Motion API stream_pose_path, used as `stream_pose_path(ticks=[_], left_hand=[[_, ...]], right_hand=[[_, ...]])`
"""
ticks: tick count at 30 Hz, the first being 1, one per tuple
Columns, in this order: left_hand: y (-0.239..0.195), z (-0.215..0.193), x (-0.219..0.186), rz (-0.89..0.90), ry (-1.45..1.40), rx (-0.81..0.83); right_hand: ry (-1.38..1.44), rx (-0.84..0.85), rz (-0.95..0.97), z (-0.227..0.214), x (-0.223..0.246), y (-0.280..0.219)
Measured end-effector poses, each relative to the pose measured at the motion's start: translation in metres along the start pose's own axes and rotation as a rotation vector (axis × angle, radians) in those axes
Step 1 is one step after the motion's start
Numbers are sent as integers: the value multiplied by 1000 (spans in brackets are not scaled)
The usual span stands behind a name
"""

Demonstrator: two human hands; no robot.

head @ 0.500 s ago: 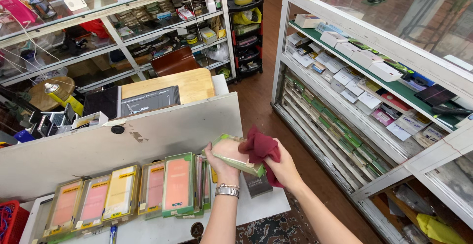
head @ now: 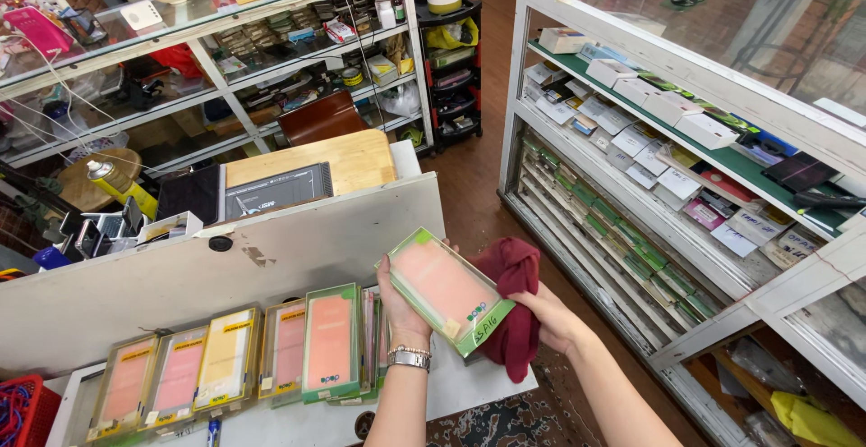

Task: The person wipes the surfaces of several small rectangular boxes with a maroon cloth. They pick up each box, wipe it, and place it back on the counter or into a display cabinet. The task is performed one at a time in a repetitive manner.

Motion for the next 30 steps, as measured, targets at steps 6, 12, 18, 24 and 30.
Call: stream_pose_path(ticks=[6, 12, 18, 24, 30], left_hand=[[18, -48, 7, 100, 525, -304], [33, -99, -15, 317, 813, -403], [52, -165, -71, 461, 1144, -511], [73, -211, -61, 427, 1246, -545], [59, -200, -60, 346, 1678, -734]], right_hand=[[-148, -138, -293, 15, 32, -8], [-487, -276, -489, 0, 22, -1], [-323, -461, -370, -58, 8, 18], [-275, -453, -309, -66, 7, 23], [-225, -528, -162, -78, 35, 7]])
Point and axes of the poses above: each hand's wrist, its own y-axis towards the middle knuckle, its own z-axis out of the palm, x = y × z, the point moved 9 cm from there along y, towards the middle knuckle, and after that the axes turned 12 degrees about -x, right-handed, at the moved point
